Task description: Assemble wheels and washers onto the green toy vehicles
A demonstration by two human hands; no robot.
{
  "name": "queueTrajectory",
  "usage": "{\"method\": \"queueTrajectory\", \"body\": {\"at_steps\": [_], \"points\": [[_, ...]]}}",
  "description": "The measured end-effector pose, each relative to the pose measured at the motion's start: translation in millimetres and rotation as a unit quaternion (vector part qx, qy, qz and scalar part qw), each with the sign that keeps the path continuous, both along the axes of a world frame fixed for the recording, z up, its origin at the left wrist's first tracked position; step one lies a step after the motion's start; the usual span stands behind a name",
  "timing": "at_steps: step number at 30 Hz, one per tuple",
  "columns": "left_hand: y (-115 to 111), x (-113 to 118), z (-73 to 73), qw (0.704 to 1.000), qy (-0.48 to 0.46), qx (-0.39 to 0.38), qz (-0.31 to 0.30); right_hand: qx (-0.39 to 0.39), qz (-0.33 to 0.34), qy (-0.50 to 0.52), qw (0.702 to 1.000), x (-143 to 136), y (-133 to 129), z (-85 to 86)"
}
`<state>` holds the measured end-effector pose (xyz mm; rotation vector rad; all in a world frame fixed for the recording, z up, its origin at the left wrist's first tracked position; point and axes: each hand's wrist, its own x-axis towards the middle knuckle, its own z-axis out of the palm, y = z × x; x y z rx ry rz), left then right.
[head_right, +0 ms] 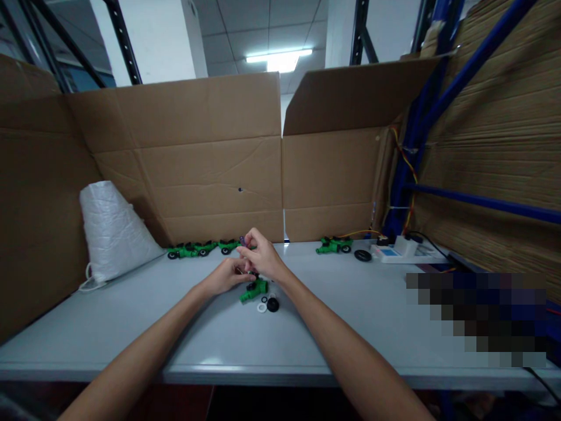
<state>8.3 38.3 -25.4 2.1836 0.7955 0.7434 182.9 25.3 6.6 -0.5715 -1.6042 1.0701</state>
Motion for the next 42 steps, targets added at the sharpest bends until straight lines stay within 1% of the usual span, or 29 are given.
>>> {"method": "queueTrajectory", "body": {"at_steps": [6, 11, 15, 17, 22, 26, 30, 35, 38, 42], "points": [[0, -2, 1.7, 1.0, 0.015, 0.01, -0.003, -0.038, 0.023, 0.031, 0.999, -1, 2, 0.1], [-1, -3, 4.1, 0.999, 0.036, 0.023, 0.003, -0.029, 0.065, 0.016, 0.997, 12, 1, 2.6], [-3, -3, 7.1, 0.998, 0.05, 0.032, 0.016, -0.033, 0.086, 0.027, 0.995, 20, 2, 4.7], [-4, -3, 7.9, 0.998, 0.054, 0.032, 0.016, -0.025, 0.083, 0.026, 0.996, 21, 3, 4.8], [-2, -2, 6.8, 0.998, 0.051, 0.032, 0.008, 0.01, 0.05, 0.006, 0.999, 15, 8, 3.2], [0, -1, 5.9, 0.998, 0.052, 0.04, 0.006, 0.02, 0.045, -0.004, 0.999, 12, 7, 3.4], [2, -1, 2.1, 0.999, 0.042, 0.026, 0.009, 0.009, 0.058, -0.019, 0.998, 12, 4, 4.6], [5, -1, -5.2, 1.0, 0.0, 0.012, 0.002, 0.004, 0.102, -0.044, 0.994, 14, 2, 6.5], [5, -1, -4.5, 1.0, -0.006, 0.006, -0.011, 0.01, 0.12, -0.055, 0.991, 16, 1, 7.2], [3, -1, 0.1, 1.0, 0.005, 0.016, -0.013, 0.003, 0.11, -0.034, 0.993, 17, 4, 4.1]]}}
